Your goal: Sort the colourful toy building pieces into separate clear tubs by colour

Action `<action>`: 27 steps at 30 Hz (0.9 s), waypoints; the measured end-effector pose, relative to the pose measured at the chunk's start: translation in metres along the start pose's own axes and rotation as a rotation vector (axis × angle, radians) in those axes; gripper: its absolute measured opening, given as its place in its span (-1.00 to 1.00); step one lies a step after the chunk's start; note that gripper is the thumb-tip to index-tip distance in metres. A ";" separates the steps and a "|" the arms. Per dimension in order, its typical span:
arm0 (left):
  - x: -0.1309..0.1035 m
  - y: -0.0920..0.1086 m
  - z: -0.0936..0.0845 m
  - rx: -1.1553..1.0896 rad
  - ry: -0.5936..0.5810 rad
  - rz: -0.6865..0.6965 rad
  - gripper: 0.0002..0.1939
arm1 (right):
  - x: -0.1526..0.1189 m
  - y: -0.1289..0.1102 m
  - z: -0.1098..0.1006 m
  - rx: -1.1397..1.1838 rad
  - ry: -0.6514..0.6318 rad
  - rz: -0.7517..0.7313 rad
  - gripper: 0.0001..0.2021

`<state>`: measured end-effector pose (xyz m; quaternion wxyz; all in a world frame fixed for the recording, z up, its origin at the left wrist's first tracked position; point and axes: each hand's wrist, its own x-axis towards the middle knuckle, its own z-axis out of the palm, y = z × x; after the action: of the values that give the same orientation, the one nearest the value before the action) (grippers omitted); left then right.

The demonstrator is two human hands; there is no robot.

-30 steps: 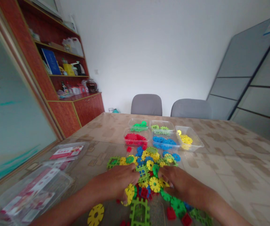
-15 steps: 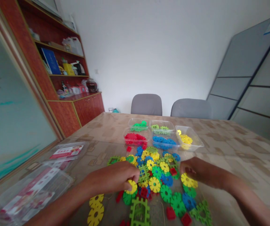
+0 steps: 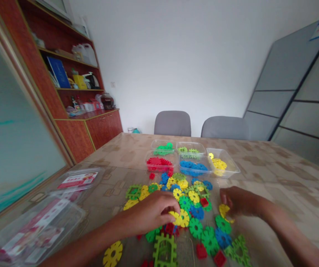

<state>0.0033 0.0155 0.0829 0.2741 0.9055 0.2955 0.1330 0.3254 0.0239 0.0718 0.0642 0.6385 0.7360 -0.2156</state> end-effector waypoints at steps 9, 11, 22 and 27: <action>0.012 -0.003 0.028 0.034 0.006 -0.136 -0.88 | 0.003 -0.004 0.005 0.086 0.052 -0.098 -0.73; 0.011 -0.004 0.028 0.031 0.014 -0.150 -0.85 | 0.002 -0.008 0.004 0.152 0.047 -0.167 -0.75; 0.008 -0.004 0.026 -0.120 0.015 -0.221 -0.80 | -0.003 -0.065 0.015 0.618 -0.069 -0.547 -0.80; 0.012 -0.013 0.033 -0.453 0.109 -0.263 -0.82 | -0.003 -0.092 0.029 0.698 0.014 -0.605 -0.82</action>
<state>0.0197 0.0177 0.0491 0.4683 0.7664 0.3876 0.2076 0.2317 0.0006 0.0683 -0.2257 0.3796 0.7731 -0.4552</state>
